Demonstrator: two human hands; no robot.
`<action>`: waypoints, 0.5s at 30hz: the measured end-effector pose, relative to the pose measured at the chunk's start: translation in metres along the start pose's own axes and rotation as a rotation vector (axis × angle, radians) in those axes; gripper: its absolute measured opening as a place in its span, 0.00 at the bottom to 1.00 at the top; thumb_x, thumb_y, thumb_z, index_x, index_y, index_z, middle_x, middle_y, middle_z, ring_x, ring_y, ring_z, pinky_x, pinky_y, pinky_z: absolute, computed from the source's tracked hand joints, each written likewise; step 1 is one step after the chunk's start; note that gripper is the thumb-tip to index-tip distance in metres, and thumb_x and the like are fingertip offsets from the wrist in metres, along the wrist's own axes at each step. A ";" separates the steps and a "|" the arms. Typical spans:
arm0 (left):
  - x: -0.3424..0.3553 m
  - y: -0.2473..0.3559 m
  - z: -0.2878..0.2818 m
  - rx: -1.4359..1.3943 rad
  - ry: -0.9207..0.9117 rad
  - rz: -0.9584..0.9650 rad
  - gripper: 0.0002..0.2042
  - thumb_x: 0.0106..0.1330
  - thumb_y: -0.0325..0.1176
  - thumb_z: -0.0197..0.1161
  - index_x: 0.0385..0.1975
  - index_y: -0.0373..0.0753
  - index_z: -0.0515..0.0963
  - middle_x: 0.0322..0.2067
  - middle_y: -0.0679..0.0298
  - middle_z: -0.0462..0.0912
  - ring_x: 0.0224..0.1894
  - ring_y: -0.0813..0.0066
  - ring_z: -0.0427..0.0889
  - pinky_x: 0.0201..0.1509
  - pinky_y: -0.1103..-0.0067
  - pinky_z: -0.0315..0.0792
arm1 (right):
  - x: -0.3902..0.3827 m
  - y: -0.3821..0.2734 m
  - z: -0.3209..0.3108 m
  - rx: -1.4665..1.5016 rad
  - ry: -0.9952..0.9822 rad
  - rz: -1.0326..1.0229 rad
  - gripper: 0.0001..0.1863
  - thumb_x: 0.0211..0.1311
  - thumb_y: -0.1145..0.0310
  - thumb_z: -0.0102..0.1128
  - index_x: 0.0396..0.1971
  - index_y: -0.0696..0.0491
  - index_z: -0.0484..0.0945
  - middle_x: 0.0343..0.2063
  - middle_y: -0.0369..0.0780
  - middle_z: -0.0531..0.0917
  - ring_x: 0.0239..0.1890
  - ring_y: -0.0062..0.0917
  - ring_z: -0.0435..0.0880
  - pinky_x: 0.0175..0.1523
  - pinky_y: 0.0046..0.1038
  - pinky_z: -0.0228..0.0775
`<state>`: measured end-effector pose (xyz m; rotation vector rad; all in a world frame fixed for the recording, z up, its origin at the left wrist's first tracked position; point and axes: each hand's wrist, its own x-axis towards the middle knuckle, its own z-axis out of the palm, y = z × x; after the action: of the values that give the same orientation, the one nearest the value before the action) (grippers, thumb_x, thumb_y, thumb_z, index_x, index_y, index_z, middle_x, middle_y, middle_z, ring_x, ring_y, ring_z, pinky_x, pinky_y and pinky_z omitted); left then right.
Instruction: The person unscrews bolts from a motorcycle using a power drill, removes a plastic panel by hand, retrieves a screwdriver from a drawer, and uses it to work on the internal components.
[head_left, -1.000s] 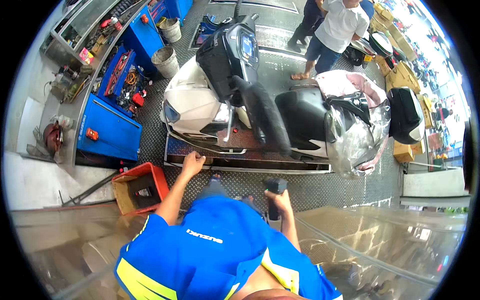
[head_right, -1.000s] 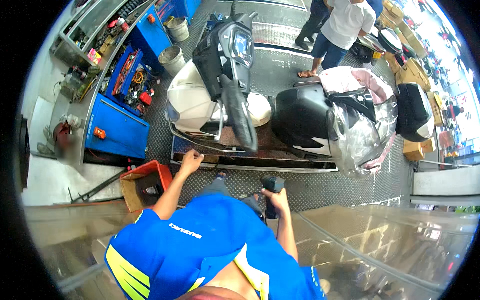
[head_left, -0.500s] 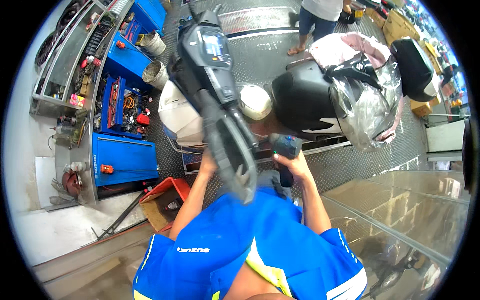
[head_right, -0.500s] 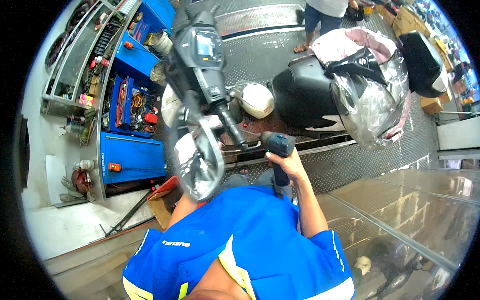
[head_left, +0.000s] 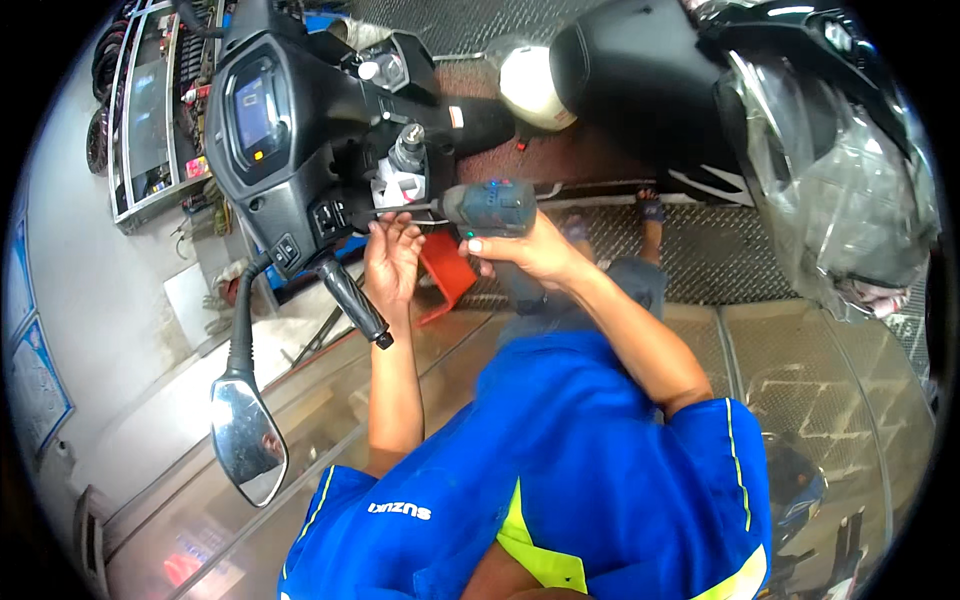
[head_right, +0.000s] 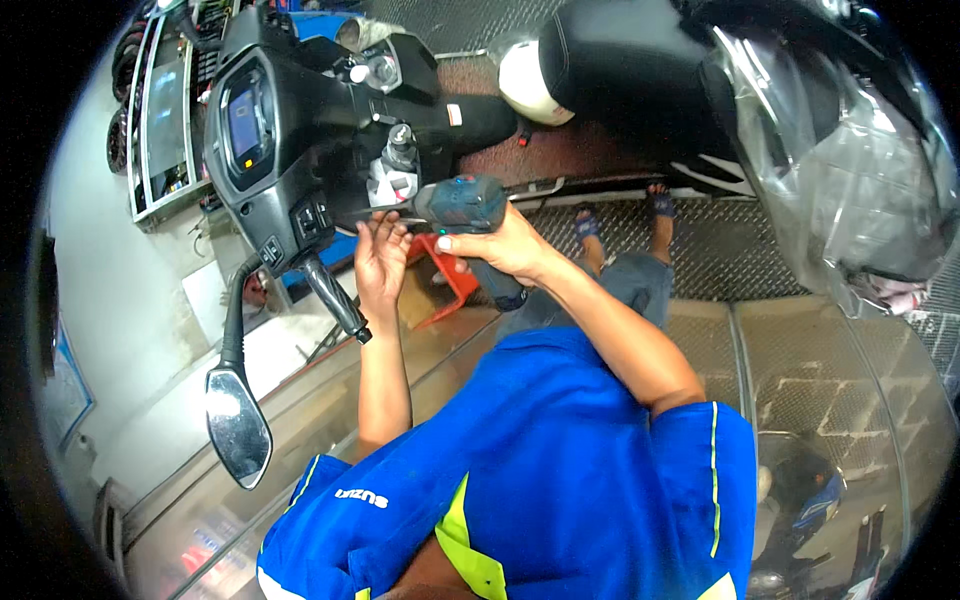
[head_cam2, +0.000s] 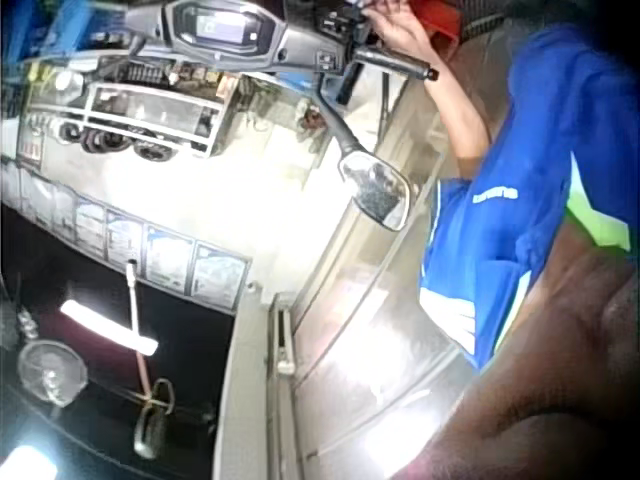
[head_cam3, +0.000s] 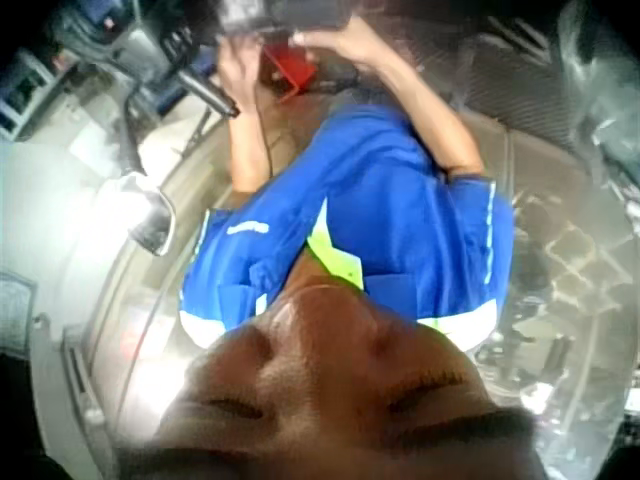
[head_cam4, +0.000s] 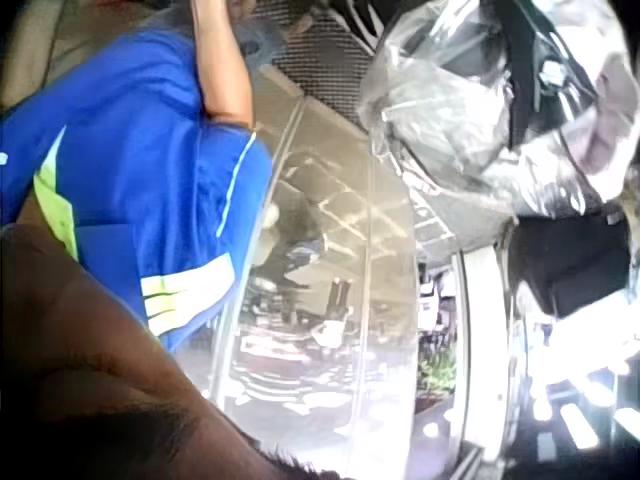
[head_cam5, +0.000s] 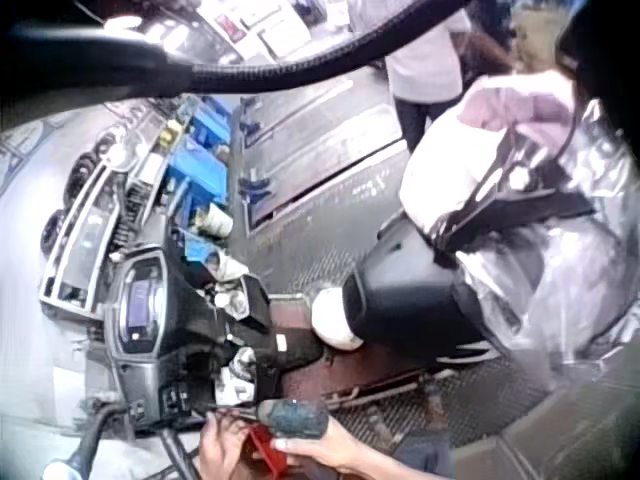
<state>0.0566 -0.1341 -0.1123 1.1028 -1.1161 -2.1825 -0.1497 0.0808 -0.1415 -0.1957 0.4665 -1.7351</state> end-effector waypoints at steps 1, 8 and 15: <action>0.009 0.001 0.011 0.004 -0.012 0.007 0.19 0.79 0.48 0.56 0.56 0.40 0.77 0.51 0.58 0.84 0.48 0.66 0.84 0.55 0.67 0.79 | 0.006 0.000 -0.010 0.033 -0.005 0.003 0.24 0.62 0.74 0.73 0.58 0.56 0.76 0.40 0.38 0.84 0.32 0.20 0.83 0.35 0.25 0.80; 0.014 0.010 0.015 0.048 0.111 0.069 0.15 0.76 0.39 0.63 0.53 0.35 0.80 0.42 0.61 0.86 0.44 0.68 0.81 0.51 0.69 0.74 | 0.020 0.015 -0.039 0.184 0.016 0.112 0.23 0.61 0.73 0.74 0.55 0.55 0.78 0.39 0.35 0.82 0.31 0.19 0.82 0.33 0.25 0.79; 0.023 0.020 0.029 -0.059 0.134 0.127 0.13 0.75 0.35 0.62 0.51 0.33 0.80 0.39 0.60 0.85 0.41 0.68 0.80 0.49 0.70 0.72 | 0.025 0.022 -0.046 0.282 -0.001 0.178 0.23 0.59 0.70 0.76 0.53 0.54 0.78 0.39 0.35 0.83 0.32 0.19 0.82 0.33 0.25 0.79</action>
<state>0.0206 -0.1474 -0.0963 1.1045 -1.0280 -2.0002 -0.1525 0.0627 -0.1955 0.0458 0.2267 -1.6049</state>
